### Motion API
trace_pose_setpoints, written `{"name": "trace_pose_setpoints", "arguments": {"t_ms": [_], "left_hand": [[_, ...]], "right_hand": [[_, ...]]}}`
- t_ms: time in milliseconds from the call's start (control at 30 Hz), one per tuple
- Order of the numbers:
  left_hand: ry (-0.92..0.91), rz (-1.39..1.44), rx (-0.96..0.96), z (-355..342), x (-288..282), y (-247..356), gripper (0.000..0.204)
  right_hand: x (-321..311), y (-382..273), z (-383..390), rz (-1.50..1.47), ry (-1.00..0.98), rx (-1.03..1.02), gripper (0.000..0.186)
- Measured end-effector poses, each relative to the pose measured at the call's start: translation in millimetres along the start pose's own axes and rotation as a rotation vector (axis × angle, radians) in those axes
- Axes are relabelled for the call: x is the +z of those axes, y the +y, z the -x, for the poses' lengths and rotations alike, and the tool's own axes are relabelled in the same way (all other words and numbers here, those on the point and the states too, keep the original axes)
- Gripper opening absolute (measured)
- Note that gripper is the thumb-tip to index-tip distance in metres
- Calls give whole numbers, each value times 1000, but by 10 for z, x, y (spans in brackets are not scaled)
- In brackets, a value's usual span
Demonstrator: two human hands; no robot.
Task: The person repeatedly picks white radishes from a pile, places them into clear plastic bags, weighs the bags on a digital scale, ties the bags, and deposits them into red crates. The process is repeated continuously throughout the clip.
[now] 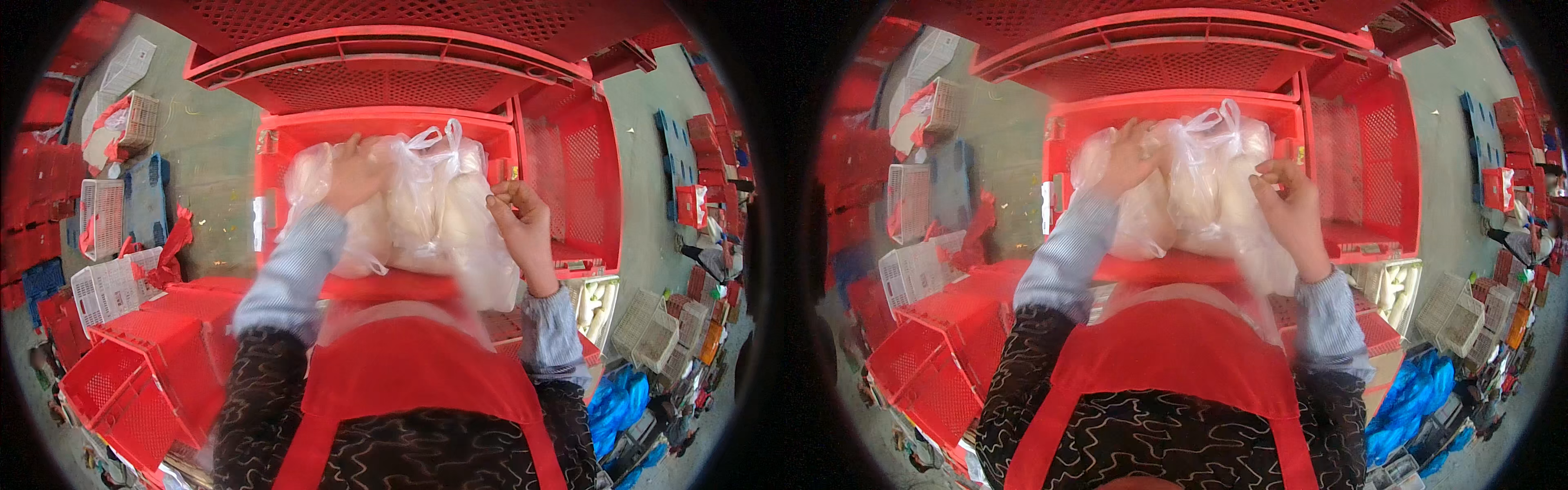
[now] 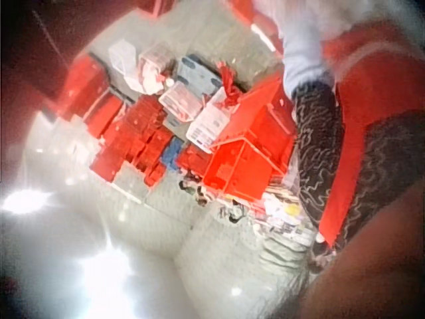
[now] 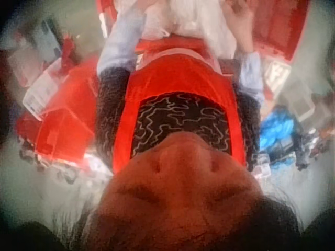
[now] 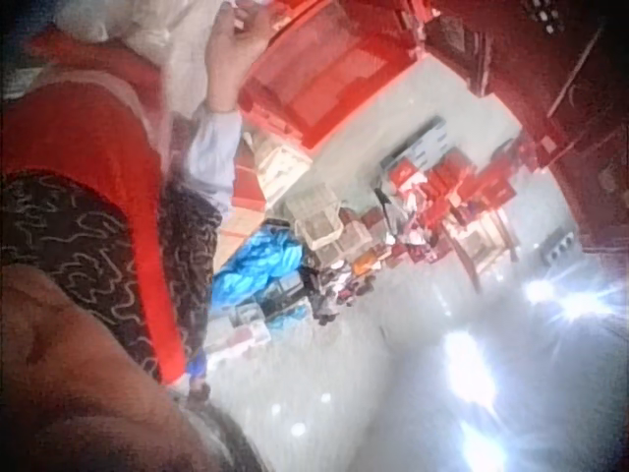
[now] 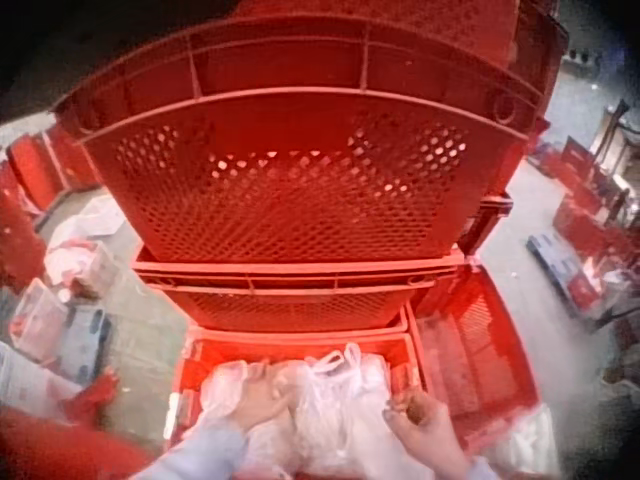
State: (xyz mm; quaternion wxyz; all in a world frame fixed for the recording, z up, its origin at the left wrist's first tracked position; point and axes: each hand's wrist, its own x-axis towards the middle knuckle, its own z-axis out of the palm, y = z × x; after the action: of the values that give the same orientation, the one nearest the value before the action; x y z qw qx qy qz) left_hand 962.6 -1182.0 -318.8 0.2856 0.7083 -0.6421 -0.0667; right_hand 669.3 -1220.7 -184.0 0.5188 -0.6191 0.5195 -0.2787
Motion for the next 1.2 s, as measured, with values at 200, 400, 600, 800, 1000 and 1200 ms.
{"name": "trace_pose_setpoints", "arguments": {"t_ms": [200,400,600,800,1000,1200], "left_hand": [[-562,-3,113,330,1006,227,71],[-964,542,199,1021,607,498,51],[-39,286,-203,454,-95,-107,40],[-112,62,-40,284,445,-569,60],[-239,-7,-196,238,526,-476,78],[-459,-108,39,579,466,-205,82]], "right_hand": [[228,-1222,-128,33,-378,-228,8],[943,-1003,-1037,412,-494,-659,32],[1308,590,-1016,1099,-363,-140,96],[1730,1397,-39,847,-42,44,96],[1459,1515,-98,798,-255,87,65],[1043,1574,689,818,-364,67,56]]}}
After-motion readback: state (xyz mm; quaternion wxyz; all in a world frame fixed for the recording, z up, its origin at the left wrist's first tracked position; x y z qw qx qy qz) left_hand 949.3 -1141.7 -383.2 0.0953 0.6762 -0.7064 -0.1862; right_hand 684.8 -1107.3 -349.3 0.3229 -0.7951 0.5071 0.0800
